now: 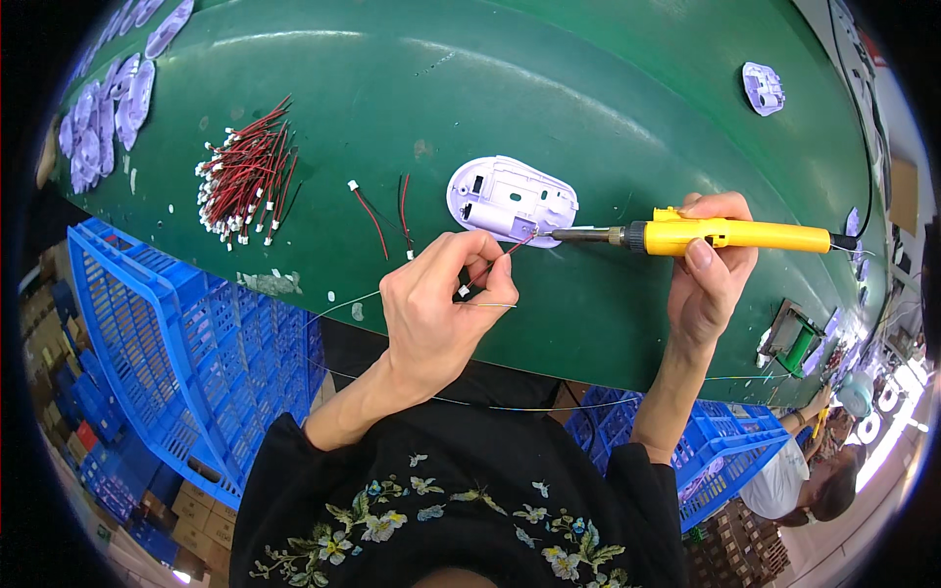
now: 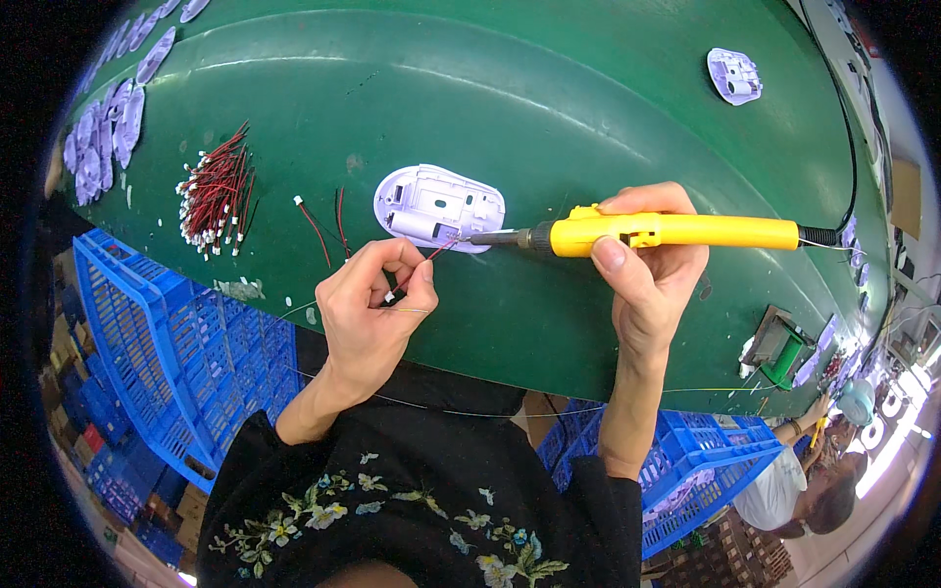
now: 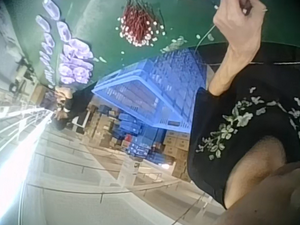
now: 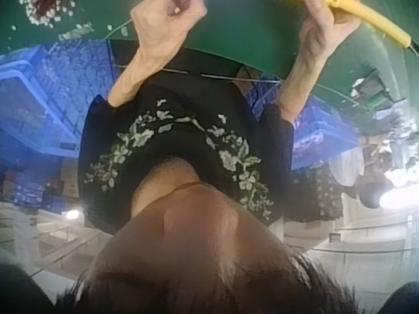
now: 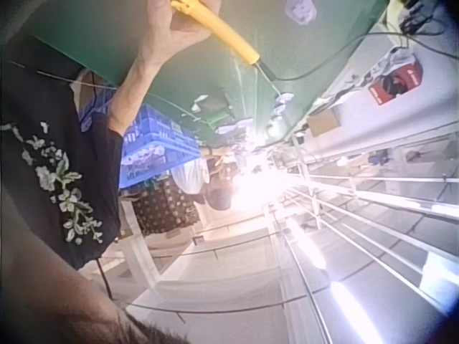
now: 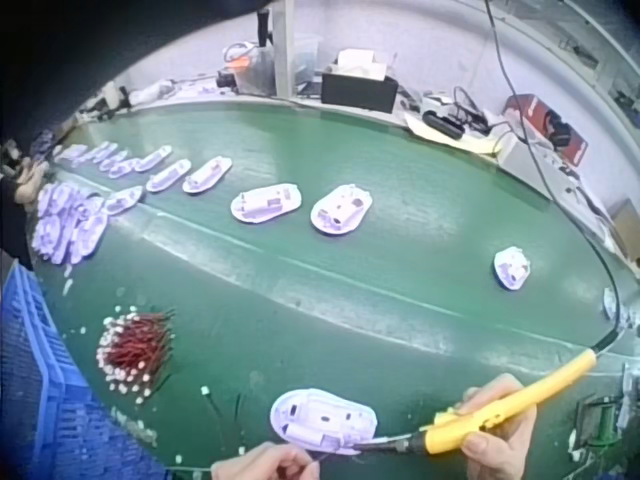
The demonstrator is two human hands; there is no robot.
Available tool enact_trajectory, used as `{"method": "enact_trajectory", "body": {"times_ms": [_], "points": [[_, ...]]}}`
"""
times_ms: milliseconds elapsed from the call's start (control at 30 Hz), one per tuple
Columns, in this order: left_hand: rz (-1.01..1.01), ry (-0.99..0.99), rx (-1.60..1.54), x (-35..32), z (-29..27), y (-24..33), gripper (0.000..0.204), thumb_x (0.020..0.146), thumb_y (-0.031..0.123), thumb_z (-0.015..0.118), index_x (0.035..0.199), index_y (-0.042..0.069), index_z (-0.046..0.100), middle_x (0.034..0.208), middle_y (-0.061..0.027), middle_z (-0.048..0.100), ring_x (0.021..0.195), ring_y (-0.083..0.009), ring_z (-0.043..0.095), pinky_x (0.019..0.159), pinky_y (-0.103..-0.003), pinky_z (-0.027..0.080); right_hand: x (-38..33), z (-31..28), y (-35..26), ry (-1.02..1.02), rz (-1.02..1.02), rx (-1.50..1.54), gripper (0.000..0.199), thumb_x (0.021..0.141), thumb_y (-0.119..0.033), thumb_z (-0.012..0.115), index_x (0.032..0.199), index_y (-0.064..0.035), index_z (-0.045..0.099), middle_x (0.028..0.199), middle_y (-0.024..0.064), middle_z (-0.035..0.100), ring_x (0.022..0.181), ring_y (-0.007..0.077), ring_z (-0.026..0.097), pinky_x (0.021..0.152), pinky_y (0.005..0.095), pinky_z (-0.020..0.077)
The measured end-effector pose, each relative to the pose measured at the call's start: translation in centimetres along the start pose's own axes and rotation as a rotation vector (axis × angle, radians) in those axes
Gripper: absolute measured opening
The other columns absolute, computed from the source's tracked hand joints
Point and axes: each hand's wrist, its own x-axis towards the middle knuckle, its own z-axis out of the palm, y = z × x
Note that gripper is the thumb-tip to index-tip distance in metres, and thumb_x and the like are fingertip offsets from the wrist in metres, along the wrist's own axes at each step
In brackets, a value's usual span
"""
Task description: Soldering wires onto a small electronic component on an assembly line.
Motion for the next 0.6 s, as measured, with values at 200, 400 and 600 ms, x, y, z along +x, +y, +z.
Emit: {"method": "enact_trajectory", "body": {"times_ms": [200,400,600], "points": [[0.005,-0.007,0.013,0.08,0.04,0.02,0.015,0.074,-0.002,0.074,0.082,0.001,0.061,0.066,-0.0040,0.059,0.053,-0.0126,0.056,0.046,-0.027,0.042,0.02,0.00,0.12,0.004,-0.009,-0.004,0.039,0.076,-0.022,0.073,0.103,0.0018,0.056,0.090,0.0092,0.053,0.080,0.0152,0.052,0.075,0.0255,0.0456],[0.008,0.000,0.010,0.09,0.09,-0.03,0.014,0.075,-0.001,0.074,0.083,0.000,0.062,0.067,-0.0045,0.060,0.054,-0.0128,0.058,0.047,-0.026,0.043,-0.06,-0.46,0.42,-0.010,0.003,0.109,0.034,0.073,-0.013,0.078,0.101,0.0012,0.063,0.095,0.0088,0.060,0.083,0.0147,0.057,0.077,0.0259,0.0458],[-0.006,-0.004,0.003,0.14,0.04,0.07,0.014,0.075,-0.001,0.074,0.083,0.001,0.062,0.067,-0.0044,0.060,0.054,-0.0128,0.057,0.047,-0.027,0.043,0.14,-0.51,0.36,0.035,-0.057,0.006,0.038,0.079,-0.024,0.071,0.103,0.0010,0.055,0.086,0.0074,0.051,0.070,0.0092,0.046,0.062,0.0194,0.0388]]}}
